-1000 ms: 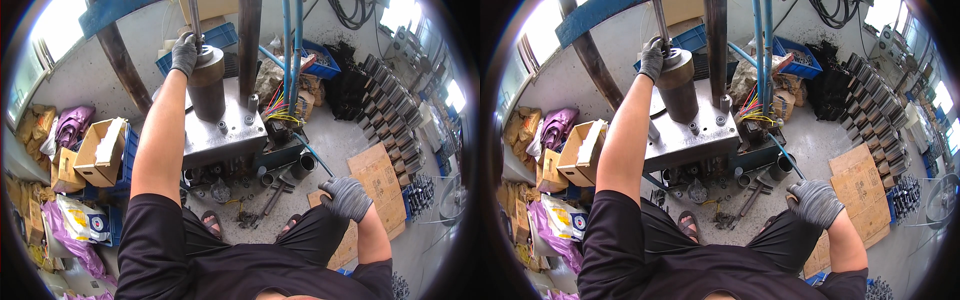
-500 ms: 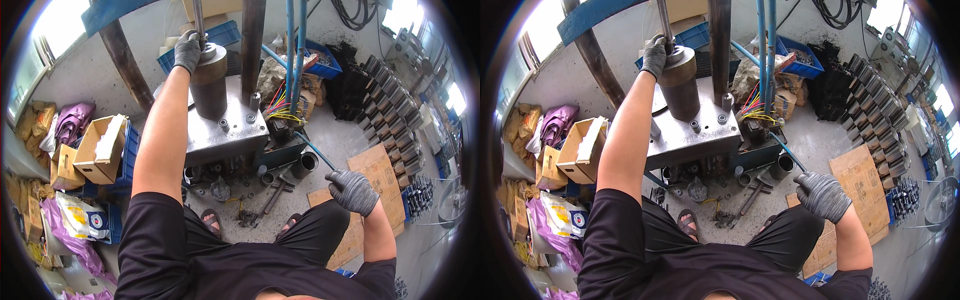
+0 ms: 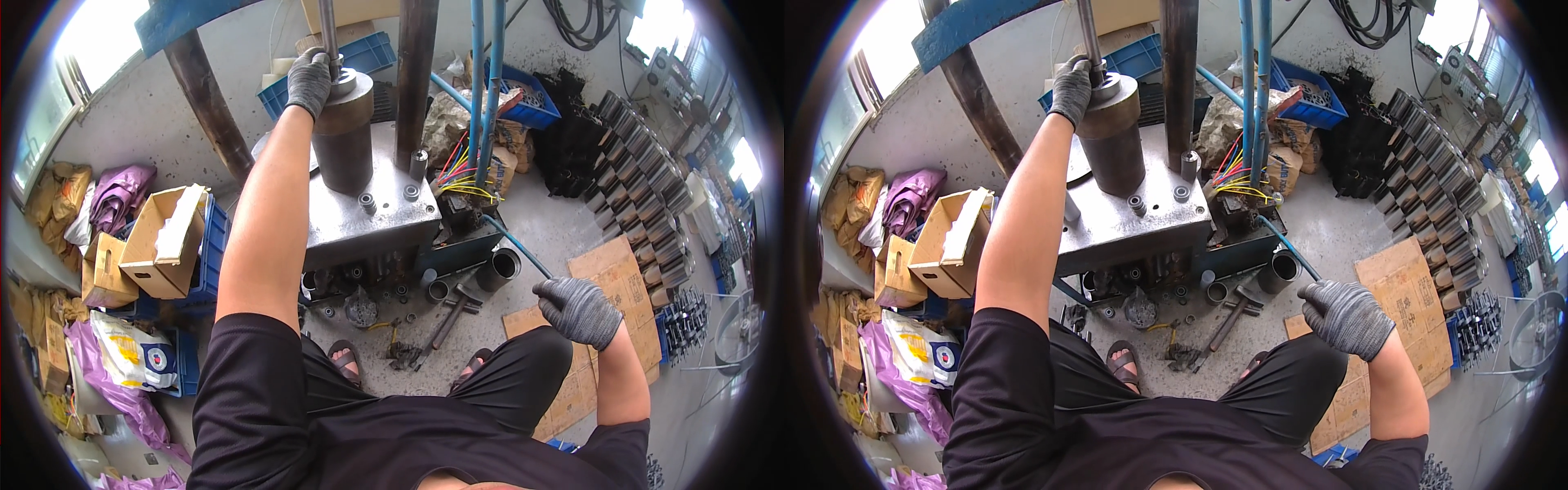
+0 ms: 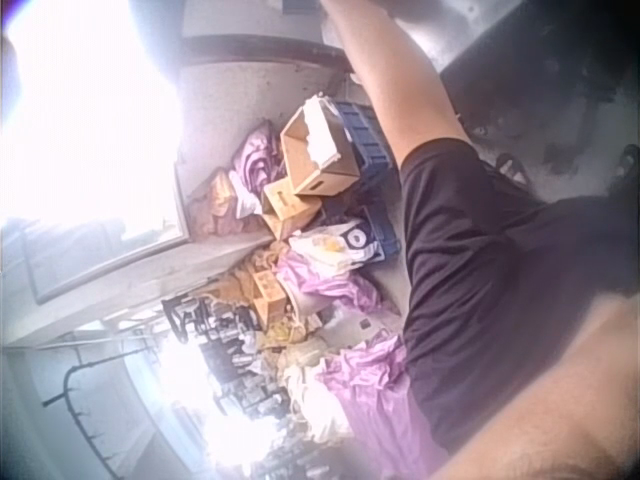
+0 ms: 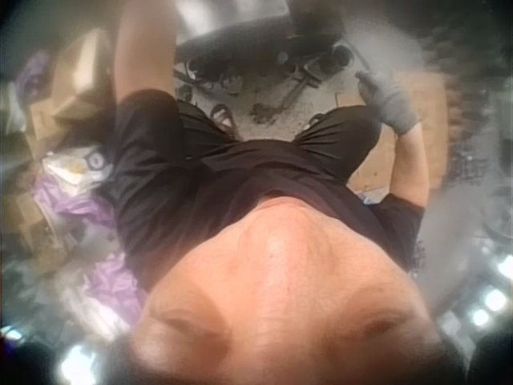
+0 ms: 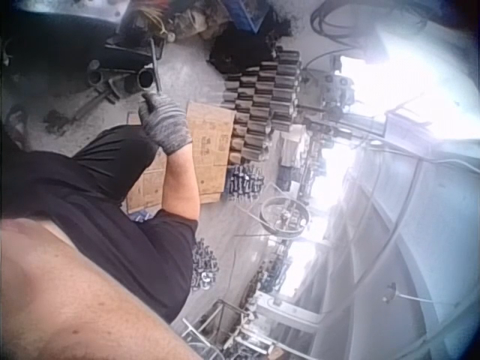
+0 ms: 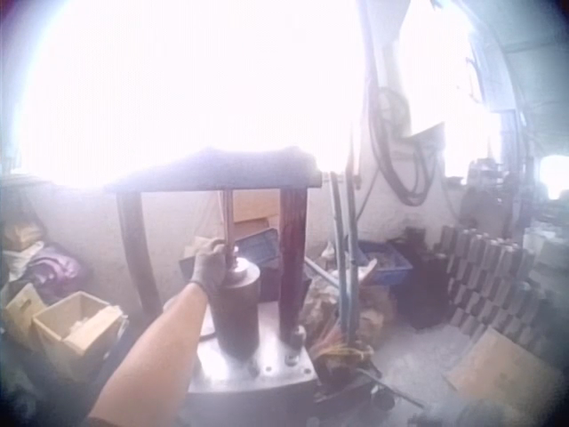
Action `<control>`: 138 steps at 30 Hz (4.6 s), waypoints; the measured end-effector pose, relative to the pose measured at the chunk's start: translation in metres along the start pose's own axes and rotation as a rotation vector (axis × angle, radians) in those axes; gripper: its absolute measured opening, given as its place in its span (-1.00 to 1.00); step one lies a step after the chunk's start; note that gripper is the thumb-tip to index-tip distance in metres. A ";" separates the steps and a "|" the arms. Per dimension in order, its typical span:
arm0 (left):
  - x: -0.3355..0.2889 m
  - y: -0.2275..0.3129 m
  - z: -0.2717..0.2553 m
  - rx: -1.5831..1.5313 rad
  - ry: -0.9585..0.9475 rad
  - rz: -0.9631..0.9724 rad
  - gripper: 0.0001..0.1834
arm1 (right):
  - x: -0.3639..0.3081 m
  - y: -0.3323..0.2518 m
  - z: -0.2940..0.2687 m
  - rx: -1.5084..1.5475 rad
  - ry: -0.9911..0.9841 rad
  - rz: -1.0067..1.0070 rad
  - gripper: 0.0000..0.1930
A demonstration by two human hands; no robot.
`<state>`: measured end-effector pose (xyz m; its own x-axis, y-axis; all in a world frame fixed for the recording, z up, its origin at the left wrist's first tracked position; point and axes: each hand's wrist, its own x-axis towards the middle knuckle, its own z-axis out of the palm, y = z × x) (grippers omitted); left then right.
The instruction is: The person places a metal component into a press, inserts a rod through the center, and operates a hand lever to apply pressure. They then remove the processed part and repeat the cycle with a new component.
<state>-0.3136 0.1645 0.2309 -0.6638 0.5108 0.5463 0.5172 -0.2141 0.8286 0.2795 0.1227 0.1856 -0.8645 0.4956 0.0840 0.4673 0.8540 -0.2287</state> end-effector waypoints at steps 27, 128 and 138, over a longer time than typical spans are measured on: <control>0.009 -0.014 0.006 -0.067 -0.021 -0.030 -0.64 | 0.177 0.031 -0.090 -0.223 0.829 -0.220 -0.83; -0.004 0.004 0.017 0.220 0.037 -0.024 -0.75 | 0.282 -0.103 0.089 0.817 0.730 -0.238 -0.78; -0.039 0.066 0.021 -0.665 0.296 -0.009 -0.58 | 0.388 -0.106 0.059 0.321 0.668 -0.194 -0.60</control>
<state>-0.2424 0.1477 0.2623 -0.8336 0.2881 0.4712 0.1357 -0.7201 0.6804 -0.1164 0.2156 0.1856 -0.5828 0.4188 0.6964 0.1533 0.8983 -0.4119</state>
